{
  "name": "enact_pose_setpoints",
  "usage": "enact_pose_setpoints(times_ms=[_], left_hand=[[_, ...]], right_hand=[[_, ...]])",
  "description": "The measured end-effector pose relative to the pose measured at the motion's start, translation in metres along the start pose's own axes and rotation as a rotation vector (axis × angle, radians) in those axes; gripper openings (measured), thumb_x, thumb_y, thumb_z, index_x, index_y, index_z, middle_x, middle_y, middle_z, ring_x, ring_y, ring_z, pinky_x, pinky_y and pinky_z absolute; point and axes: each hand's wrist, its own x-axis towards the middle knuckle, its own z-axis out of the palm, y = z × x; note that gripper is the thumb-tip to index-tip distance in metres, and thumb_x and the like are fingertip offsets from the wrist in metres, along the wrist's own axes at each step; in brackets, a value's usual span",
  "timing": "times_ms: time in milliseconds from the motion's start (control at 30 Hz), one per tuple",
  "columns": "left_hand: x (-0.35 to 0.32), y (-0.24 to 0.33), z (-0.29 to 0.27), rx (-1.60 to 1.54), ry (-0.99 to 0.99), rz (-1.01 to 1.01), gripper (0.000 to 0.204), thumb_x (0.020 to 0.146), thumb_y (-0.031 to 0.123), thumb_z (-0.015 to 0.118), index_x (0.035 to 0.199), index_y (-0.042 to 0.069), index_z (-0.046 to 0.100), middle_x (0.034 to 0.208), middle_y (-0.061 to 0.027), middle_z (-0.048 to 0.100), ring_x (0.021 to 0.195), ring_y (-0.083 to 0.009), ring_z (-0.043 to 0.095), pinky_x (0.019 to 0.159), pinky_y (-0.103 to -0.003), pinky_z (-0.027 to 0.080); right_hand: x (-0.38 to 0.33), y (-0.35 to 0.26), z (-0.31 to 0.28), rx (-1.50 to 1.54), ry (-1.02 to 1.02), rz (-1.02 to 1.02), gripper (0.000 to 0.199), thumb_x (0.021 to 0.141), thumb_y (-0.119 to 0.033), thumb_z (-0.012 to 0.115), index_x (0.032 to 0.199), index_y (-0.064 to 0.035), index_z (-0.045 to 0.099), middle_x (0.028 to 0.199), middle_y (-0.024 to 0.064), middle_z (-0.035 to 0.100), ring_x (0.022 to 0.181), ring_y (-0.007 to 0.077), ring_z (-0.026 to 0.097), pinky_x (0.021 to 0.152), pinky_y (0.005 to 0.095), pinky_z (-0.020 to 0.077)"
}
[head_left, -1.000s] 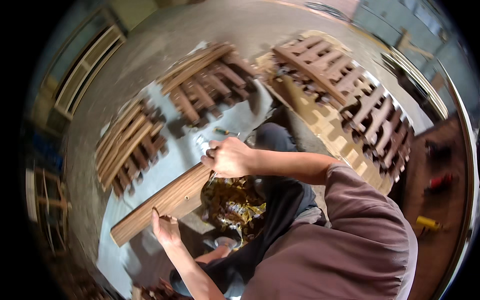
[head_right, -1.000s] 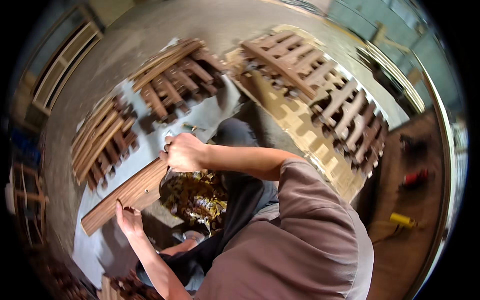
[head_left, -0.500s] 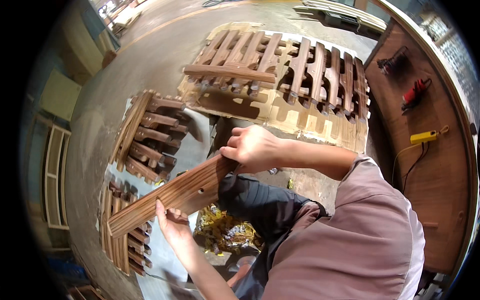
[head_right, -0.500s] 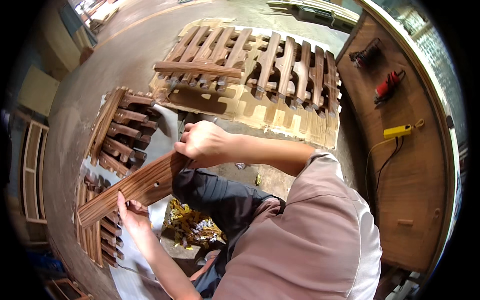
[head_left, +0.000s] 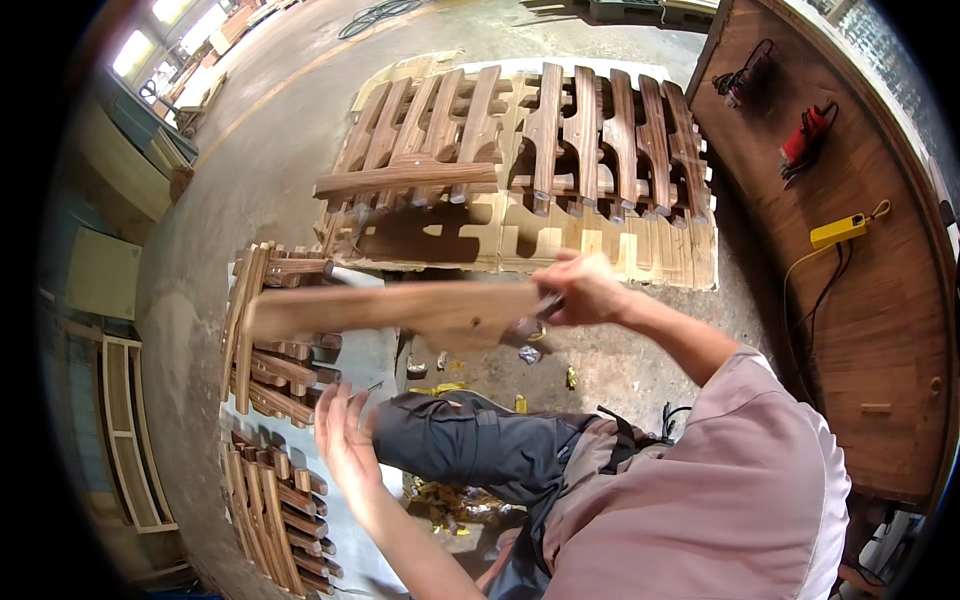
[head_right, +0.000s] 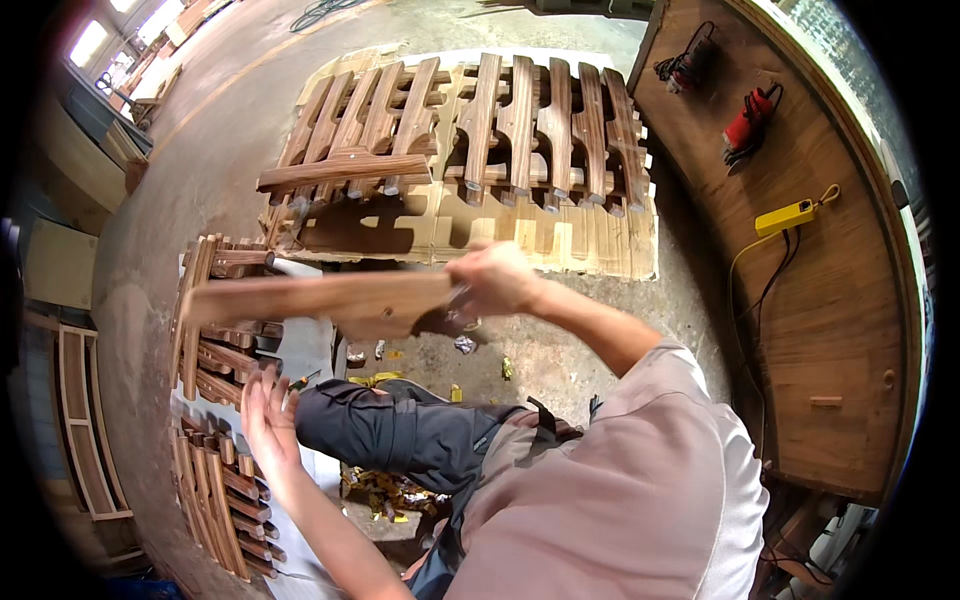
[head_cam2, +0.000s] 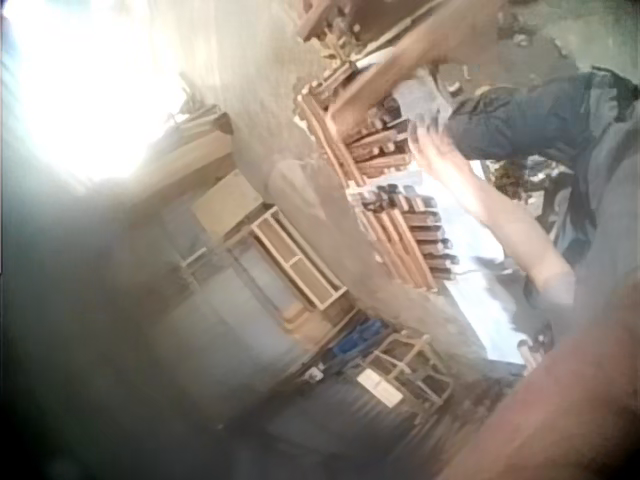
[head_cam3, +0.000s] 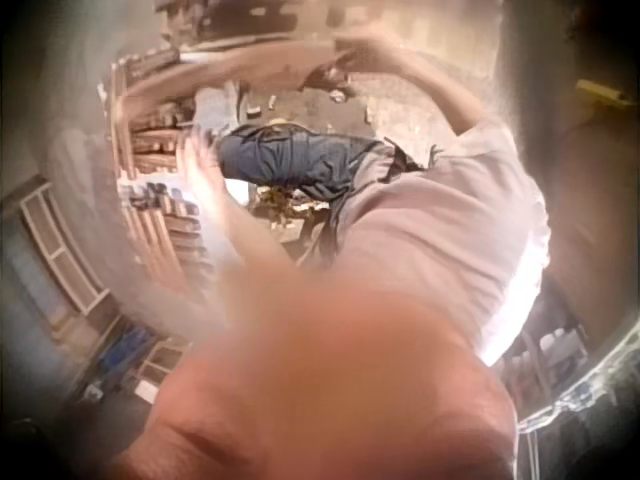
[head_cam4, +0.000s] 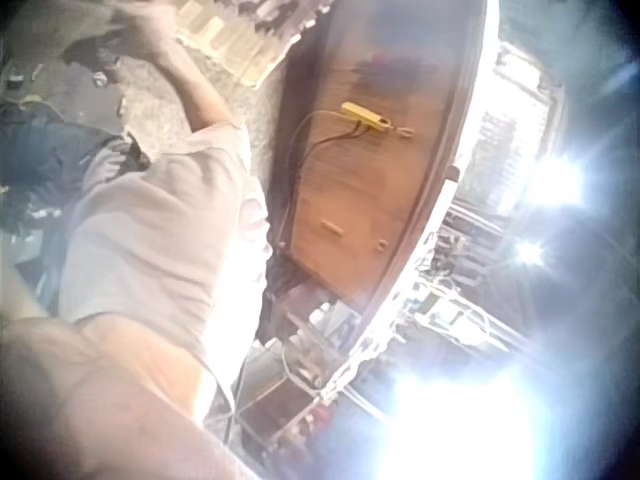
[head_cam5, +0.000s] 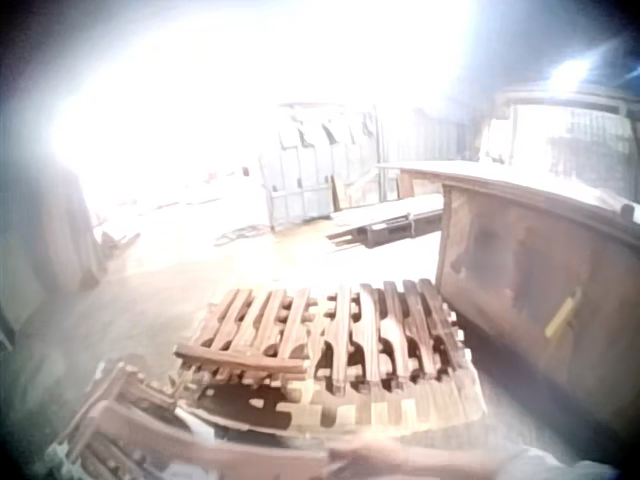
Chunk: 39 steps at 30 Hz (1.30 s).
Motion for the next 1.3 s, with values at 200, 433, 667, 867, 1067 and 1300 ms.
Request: enact_pose_setpoints(times_ms=[200,433,667,867,1067,1300], left_hand=[[-0.033,-0.037,-0.109,-0.096,0.249,-0.112,0.030,0.092,0.020,0.066,0.118,0.008,0.058,0.102,-0.0045,0.063,0.087,-0.0160,0.058,0.076,-0.031,0.047],[-0.062,-0.051,-0.182,-0.292,0.354,-0.174,0.010,0.094,0.018,0.062,0.096,0.009,0.061,0.086,0.0017,0.062,0.075,-0.0107,0.056,0.066,-0.025,0.048],[-0.068,-0.066,-0.220,-0.520,0.263,-0.274,0.017,0.096,0.017,0.057,0.084,0.006,0.063,0.078,-0.0017,0.065,0.071,-0.0129,0.062,0.065,-0.026,0.056],[-0.091,-0.086,-0.258,-0.563,0.302,-0.322,0.017,0.096,0.016,0.056,0.085,0.005,0.064,0.080,-0.0024,0.067,0.071,-0.0135,0.064,0.065,-0.027,0.058],[-0.115,-0.093,-0.279,-0.538,0.426,-0.312,0.015,0.094,0.017,0.058,0.086,0.006,0.062,0.077,-0.0021,0.066,0.067,-0.0141,0.062,0.063,-0.027,0.054],[-0.127,-0.107,-0.318,-0.472,0.596,-0.333,0.012,0.091,0.015,0.059,0.083,0.006,0.061,0.075,-0.0014,0.065,0.064,-0.0131,0.061,0.060,-0.024,0.053]], right_hand=[[-0.073,0.101,-0.052,-0.308,0.072,0.380,0.035,0.062,-0.026,0.080,0.094,-0.0141,0.070,0.075,0.0043,0.067,0.076,0.0222,0.062,0.071,0.0364,0.0556],[-0.139,0.185,-0.070,-0.441,0.128,0.756,0.046,0.060,-0.034,0.082,0.100,-0.0143,0.072,0.082,0.0157,0.067,0.080,0.0337,0.066,0.072,0.0424,0.0541],[-0.142,0.210,-0.059,-0.450,0.123,0.851,0.044,0.062,-0.043,0.080,0.096,-0.0167,0.073,0.072,0.0122,0.066,0.079,0.0318,0.066,0.071,0.0429,0.0542],[-0.136,0.214,-0.038,-0.348,0.199,1.072,0.037,0.068,-0.040,0.077,0.096,-0.0165,0.073,0.080,0.0141,0.069,0.081,0.0321,0.067,0.076,0.0428,0.0536],[-0.143,0.229,-0.053,-0.430,0.150,0.914,0.049,0.064,-0.043,0.080,0.104,-0.0169,0.073,0.083,0.0141,0.067,0.084,0.0316,0.065,0.076,0.0416,0.0534],[-0.144,0.266,-0.057,-0.409,0.105,0.846,0.051,0.062,-0.042,0.081,0.107,-0.0183,0.072,0.085,0.0136,0.067,0.088,0.0309,0.066,0.078,0.0412,0.0537]])
